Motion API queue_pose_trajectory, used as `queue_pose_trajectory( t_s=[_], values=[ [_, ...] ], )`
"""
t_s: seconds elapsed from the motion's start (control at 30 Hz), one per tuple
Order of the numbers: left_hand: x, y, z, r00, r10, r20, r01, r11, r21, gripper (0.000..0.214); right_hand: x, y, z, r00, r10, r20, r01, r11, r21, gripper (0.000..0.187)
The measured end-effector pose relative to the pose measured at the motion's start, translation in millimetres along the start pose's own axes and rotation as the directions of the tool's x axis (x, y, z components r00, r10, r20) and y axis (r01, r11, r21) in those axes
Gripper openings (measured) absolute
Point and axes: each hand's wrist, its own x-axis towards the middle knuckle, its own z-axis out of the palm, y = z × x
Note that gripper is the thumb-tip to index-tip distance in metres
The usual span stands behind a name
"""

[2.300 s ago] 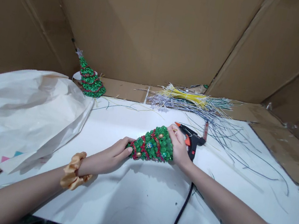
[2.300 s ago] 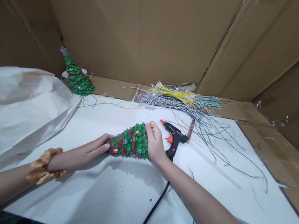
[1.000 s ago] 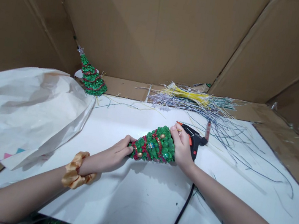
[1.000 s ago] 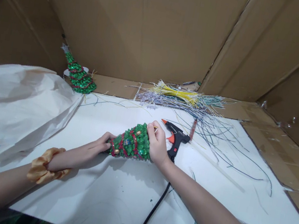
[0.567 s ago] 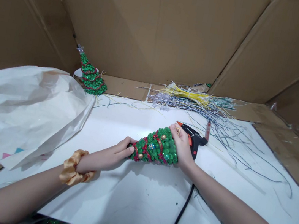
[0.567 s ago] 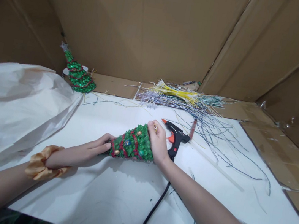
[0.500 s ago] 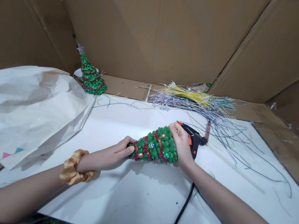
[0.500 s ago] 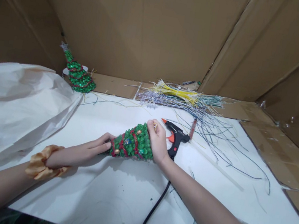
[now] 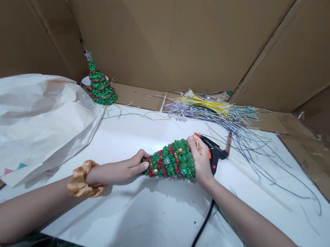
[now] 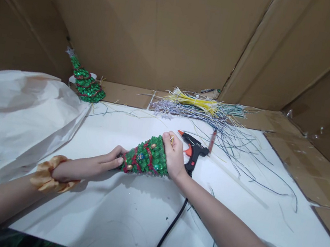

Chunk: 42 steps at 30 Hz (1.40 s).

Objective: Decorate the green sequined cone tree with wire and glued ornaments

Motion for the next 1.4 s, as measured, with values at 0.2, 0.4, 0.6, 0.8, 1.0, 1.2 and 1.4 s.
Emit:
queue_pose_trajectory(
  t_s=[0.2, 0.4, 0.6, 0.8, 1.0, 1.2, 1.4],
  values=[
    [1, 1, -0.3, 0.999, -0.035, 0.011, 0.035, 0.999, -0.002, 0.034, 0, 1, 0, 0.999, -0.041, -0.014, 0.041, 0.999, -0.021, 0.035],
    [-1, 3, -3.4, 0.998, -0.037, 0.050, 0.038, 0.999, -0.029, 0.035, -1, 1, -1, 0.998, -0.057, -0.010, 0.056, 0.998, -0.040, 0.034],
    [-6, -2, -2.1, 0.997, -0.070, 0.011, 0.071, 0.996, -0.050, 0.037, 0, 1, -1, 1.000, -0.027, 0.001, 0.027, 1.000, 0.008, 0.034],
    [-3, -1, 7.2, 0.996, -0.044, -0.081, 0.039, 0.997, -0.060, 0.030, -1, 0, -1, 0.999, -0.027, -0.024, 0.027, 1.000, -0.010, 0.035],
    [-1, -3, 16.6, 0.982, -0.007, -0.187, -0.001, 0.999, -0.041, 0.025, -3, -1, -1, 0.998, 0.002, -0.058, -0.003, 1.000, -0.015, 0.036],
    [0, -3, 24.0, 0.967, 0.008, -0.254, -0.013, 1.000, -0.017, 0.026, -3, -1, 0, 0.996, -0.030, -0.082, 0.029, 0.999, -0.023, 0.037],
    [0, -3, 28.3, 0.953, 0.009, -0.301, -0.005, 1.000, 0.015, 0.027, -5, -2, -1, 0.995, -0.063, -0.071, 0.060, 0.997, -0.042, 0.037]
  ],
)
